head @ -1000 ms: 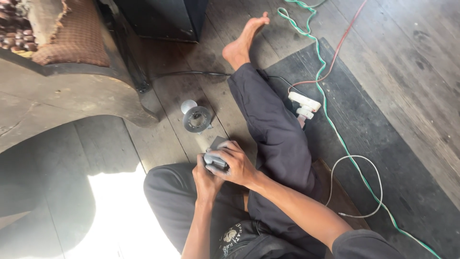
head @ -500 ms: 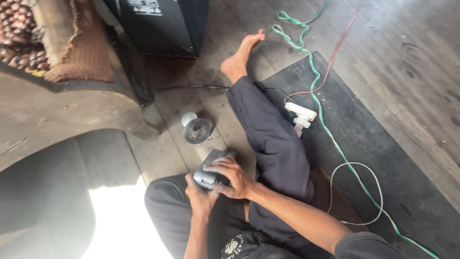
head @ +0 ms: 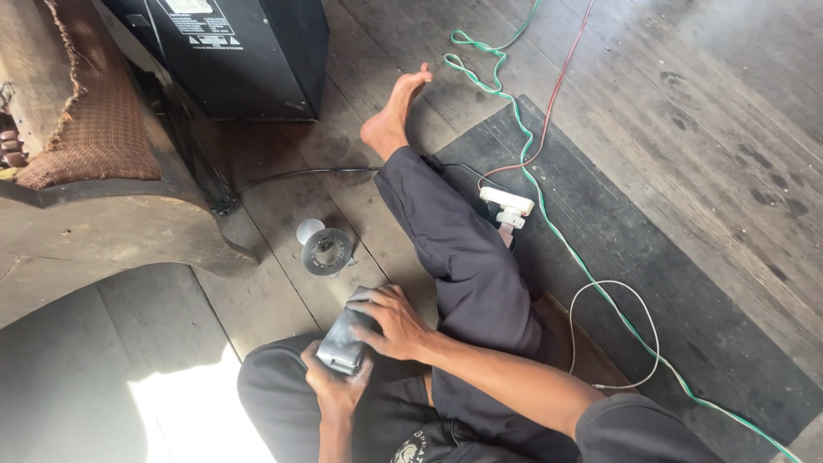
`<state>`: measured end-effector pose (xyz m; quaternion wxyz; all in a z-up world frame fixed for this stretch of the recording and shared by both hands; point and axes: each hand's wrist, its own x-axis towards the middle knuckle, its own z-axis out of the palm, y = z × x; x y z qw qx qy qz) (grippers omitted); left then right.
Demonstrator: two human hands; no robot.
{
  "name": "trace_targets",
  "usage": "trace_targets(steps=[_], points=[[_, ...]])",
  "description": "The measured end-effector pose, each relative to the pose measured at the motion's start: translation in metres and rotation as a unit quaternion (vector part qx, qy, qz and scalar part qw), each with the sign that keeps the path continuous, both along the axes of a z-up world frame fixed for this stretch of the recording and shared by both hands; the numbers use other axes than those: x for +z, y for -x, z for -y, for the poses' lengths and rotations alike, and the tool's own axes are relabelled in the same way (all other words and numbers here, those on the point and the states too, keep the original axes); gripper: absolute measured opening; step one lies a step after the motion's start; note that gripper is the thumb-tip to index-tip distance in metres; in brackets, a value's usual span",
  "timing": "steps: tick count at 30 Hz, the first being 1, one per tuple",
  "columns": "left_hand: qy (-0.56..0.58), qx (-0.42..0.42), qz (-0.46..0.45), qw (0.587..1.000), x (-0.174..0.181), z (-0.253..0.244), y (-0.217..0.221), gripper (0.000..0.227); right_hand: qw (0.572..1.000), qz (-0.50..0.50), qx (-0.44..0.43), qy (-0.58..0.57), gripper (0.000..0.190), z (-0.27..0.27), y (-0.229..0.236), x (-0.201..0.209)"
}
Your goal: The person sits on the floor and sands a small rectangular metal object using a sanding block. They hold the object with one hand and rub the sanding block over its surfaces and edges, occasionally turning it to access different sides.
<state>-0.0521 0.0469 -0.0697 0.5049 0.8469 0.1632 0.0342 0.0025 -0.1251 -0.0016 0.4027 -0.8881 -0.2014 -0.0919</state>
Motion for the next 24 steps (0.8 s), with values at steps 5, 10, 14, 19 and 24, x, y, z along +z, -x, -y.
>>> trace_targets(steps=[5, 10, 14, 19, 24], points=[[0.012, -0.048, 0.119, 0.992, -0.027, -0.008, 0.003, 0.098, 0.99, 0.049, 0.085, -0.102, 0.048, -0.009, 0.018, 0.026], [0.004, 0.048, 0.082, 0.996, 0.007, 0.011, -0.001, 0.1, 0.998, -0.048, -0.028, 0.022, 0.054, 0.0, 0.004, 0.002], [0.033, 0.094, 0.032, 0.995, 0.004, 0.011, 0.0, 0.091, 0.992, 0.024, 0.092, -0.077, 0.062, -0.005, 0.018, 0.025], [0.007, 0.105, 0.061, 0.993, 0.004, 0.014, 0.001, 0.09, 1.0, -0.026, -0.01, 0.013, 0.048, 0.003, 0.002, 0.001], [0.019, 0.064, 0.107, 0.992, -0.007, 0.007, 0.002, 0.087, 0.996, -0.034, 0.087, -0.013, 0.093, -0.002, 0.017, 0.015]])
